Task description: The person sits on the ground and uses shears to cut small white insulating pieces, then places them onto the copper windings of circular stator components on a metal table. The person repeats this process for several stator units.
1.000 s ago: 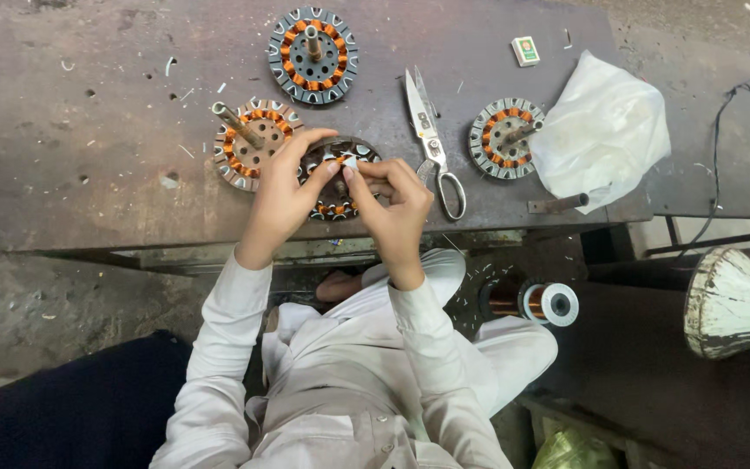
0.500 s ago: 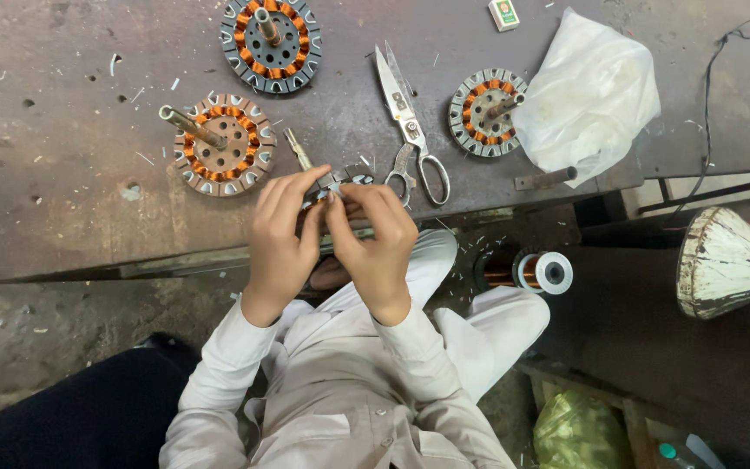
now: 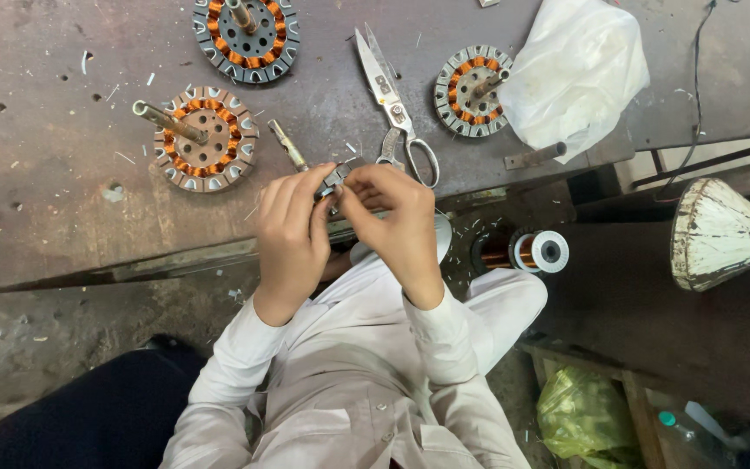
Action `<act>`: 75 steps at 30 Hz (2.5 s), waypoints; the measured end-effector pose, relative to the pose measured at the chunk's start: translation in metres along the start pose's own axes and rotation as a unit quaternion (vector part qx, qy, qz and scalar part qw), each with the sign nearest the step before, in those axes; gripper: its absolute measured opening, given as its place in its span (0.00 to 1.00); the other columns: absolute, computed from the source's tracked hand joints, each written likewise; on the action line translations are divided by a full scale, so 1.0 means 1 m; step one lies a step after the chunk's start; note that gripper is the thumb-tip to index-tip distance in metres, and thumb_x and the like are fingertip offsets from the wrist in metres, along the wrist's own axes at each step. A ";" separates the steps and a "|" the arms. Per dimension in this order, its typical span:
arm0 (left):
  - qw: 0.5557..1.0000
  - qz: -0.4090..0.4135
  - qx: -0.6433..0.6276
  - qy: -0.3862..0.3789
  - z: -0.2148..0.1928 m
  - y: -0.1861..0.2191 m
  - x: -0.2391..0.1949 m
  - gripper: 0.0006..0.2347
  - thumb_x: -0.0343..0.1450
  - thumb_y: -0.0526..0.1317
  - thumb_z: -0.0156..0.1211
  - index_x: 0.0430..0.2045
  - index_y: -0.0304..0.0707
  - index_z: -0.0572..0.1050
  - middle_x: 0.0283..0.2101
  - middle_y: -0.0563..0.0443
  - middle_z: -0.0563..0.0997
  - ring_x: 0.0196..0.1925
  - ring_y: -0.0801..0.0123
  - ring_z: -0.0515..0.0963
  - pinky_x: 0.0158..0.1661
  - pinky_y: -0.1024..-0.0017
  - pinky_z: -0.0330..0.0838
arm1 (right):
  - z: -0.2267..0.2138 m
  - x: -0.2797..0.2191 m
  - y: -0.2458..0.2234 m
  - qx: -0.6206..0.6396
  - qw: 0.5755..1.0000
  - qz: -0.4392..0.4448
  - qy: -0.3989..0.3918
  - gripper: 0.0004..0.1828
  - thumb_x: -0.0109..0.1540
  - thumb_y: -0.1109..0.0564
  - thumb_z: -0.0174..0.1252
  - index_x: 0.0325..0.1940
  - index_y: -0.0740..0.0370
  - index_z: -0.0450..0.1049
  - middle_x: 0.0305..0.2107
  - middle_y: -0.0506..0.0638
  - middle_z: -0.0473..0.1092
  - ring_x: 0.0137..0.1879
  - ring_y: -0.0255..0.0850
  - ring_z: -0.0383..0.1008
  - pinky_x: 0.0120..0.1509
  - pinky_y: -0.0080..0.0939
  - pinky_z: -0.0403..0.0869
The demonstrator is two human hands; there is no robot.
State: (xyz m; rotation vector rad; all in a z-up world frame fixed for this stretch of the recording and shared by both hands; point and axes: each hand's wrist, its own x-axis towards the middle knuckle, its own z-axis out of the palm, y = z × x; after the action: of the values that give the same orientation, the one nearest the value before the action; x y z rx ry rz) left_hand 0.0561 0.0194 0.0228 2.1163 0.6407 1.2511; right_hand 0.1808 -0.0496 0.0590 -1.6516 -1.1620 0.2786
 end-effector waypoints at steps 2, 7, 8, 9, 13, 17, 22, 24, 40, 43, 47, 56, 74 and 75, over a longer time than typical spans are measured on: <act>1.000 0.002 0.018 0.002 0.004 0.002 -0.002 0.16 0.71 0.26 0.59 0.54 0.33 0.74 0.51 0.42 0.79 0.54 0.49 0.76 0.55 0.57 0.68 | -0.005 0.001 0.003 0.030 0.998 0.037 -0.029 0.06 0.61 0.66 0.66 0.41 0.69 0.79 0.33 0.51 0.78 0.38 0.34 0.81 0.44 0.32 0.80; 0.998 0.016 0.054 0.015 0.013 0.006 -0.005 0.17 0.72 0.26 0.59 0.56 0.32 0.72 0.53 0.42 0.78 0.55 0.51 0.76 0.56 0.58 0.68 | -0.016 0.005 0.013 0.029 0.998 0.012 -0.056 0.08 0.60 0.67 0.65 0.43 0.70 0.78 0.34 0.51 0.77 0.39 0.32 0.81 0.43 0.31 0.80; 0.998 0.016 0.058 0.014 0.015 0.005 -0.005 0.17 0.72 0.26 0.59 0.56 0.32 0.72 0.53 0.42 0.78 0.55 0.51 0.76 0.56 0.58 0.68 | -0.018 0.008 0.017 0.035 0.997 0.019 -0.064 0.08 0.60 0.67 0.65 0.43 0.70 0.78 0.34 0.50 0.77 0.39 0.32 0.81 0.42 0.31 0.79; 0.998 0.015 0.062 0.013 0.015 0.005 -0.006 0.17 0.72 0.26 0.59 0.56 0.32 0.72 0.53 0.42 0.78 0.55 0.51 0.76 0.56 0.58 0.68 | -0.018 0.010 0.021 0.093 0.991 0.062 -0.076 0.07 0.60 0.67 0.65 0.42 0.70 0.78 0.33 0.50 0.77 0.38 0.32 0.80 0.42 0.31 0.79; 0.998 0.011 0.065 0.011 0.015 0.005 -0.007 0.16 0.72 0.26 0.59 0.56 0.32 0.72 0.53 0.42 0.79 0.55 0.51 0.76 0.56 0.58 0.68 | -0.020 0.021 0.041 0.234 0.950 0.169 -0.118 0.07 0.61 0.66 0.66 0.41 0.69 0.76 0.31 0.50 0.77 0.36 0.32 0.78 0.39 0.32 0.78; 0.998 0.011 0.062 0.012 0.014 0.004 -0.008 0.17 0.72 0.27 0.59 0.57 0.32 0.72 0.53 0.42 0.78 0.55 0.51 0.76 0.56 0.58 0.68 | -0.024 0.026 0.055 0.294 0.926 0.176 -0.160 0.08 0.60 0.67 0.66 0.40 0.68 0.75 0.31 0.50 0.77 0.35 0.33 0.78 0.38 0.33 0.78; 0.999 0.001 0.052 0.009 0.013 0.005 -0.008 0.16 0.73 0.27 0.59 0.57 0.32 0.72 0.52 0.41 0.78 0.54 0.49 0.76 0.56 0.58 0.68 | -0.022 0.023 0.048 0.337 0.915 0.158 -0.155 0.09 0.62 0.67 0.66 0.40 0.65 0.72 0.33 0.49 0.75 0.37 0.32 0.77 0.39 0.31 0.75; 0.999 0.000 0.043 0.011 0.010 0.004 -0.007 0.16 0.73 0.27 0.58 0.56 0.32 0.72 0.53 0.40 0.78 0.54 0.47 0.75 0.56 0.57 0.68 | -0.008 0.013 0.039 0.297 0.944 0.111 -0.092 0.08 0.62 0.67 0.66 0.41 0.66 0.72 0.35 0.49 0.74 0.39 0.33 0.77 0.42 0.31 0.76; 1.000 0.013 0.001 -0.011 0.000 -0.003 0.003 0.14 0.74 0.28 0.56 0.55 0.32 0.74 0.51 0.41 0.79 0.53 0.49 0.76 0.54 0.57 0.69 | 0.037 -0.006 0.036 -0.134 0.943 -0.266 0.150 0.14 0.55 0.76 0.61 0.43 0.69 0.74 0.41 0.56 0.71 0.43 0.51 0.72 0.46 0.46 0.73; 1.000 -0.010 -0.015 -0.011 -0.004 -0.002 0.004 0.15 0.74 0.27 0.56 0.56 0.32 0.74 0.51 0.40 0.79 0.53 0.48 0.76 0.53 0.58 0.70 | 0.029 -0.007 0.034 -0.076 0.961 -0.244 0.106 0.14 0.58 0.73 0.65 0.46 0.67 0.75 0.42 0.55 0.70 0.44 0.47 0.74 0.46 0.43 0.74; 1.000 -0.002 -0.014 -0.018 -0.006 -0.001 0.005 0.14 0.74 0.28 0.58 0.55 0.31 0.74 0.51 0.39 0.78 0.53 0.48 0.76 0.53 0.58 0.70 | 0.030 -0.015 0.035 -0.048 0.961 -0.235 0.136 0.15 0.60 0.73 0.65 0.48 0.65 0.76 0.44 0.55 0.71 0.43 0.45 0.75 0.45 0.40 0.75; 0.999 -0.015 -0.039 -0.025 -0.012 -0.004 0.005 0.15 0.72 0.27 0.59 0.54 0.31 0.74 0.50 0.39 0.79 0.52 0.48 0.77 0.53 0.59 0.70 | 0.038 -0.015 0.040 -0.101 0.955 -0.245 0.135 0.16 0.56 0.76 0.61 0.46 0.68 0.76 0.40 0.54 0.72 0.42 0.47 0.74 0.45 0.43 0.74; 0.996 -0.012 -0.085 0.003 -0.017 -0.031 -0.009 0.11 0.73 0.32 0.66 0.48 0.31 0.75 0.48 0.43 0.81 0.50 0.55 0.81 0.51 0.64 0.74 | 0.016 0.000 0.062 0.132 0.982 -0.097 -0.096 0.20 0.63 0.64 0.66 0.60 0.65 0.77 0.54 0.57 0.73 0.62 0.46 0.74 0.67 0.42 0.72; 0.996 -0.004 -0.090 0.007 -0.016 -0.032 -0.011 0.11 0.73 0.32 0.66 0.48 0.32 0.75 0.49 0.43 0.81 0.50 0.55 0.81 0.51 0.64 0.74 | 0.018 -0.002 0.064 0.120 0.983 -0.105 -0.088 0.20 0.62 0.64 0.66 0.59 0.65 0.77 0.53 0.56 0.74 0.60 0.46 0.75 0.66 0.42 0.73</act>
State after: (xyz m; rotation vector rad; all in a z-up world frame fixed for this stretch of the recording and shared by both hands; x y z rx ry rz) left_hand 0.0333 0.0389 -0.0004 1.9575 0.5200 1.2701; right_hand 0.2028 -0.0392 -0.0027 -1.3029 -1.3683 0.4187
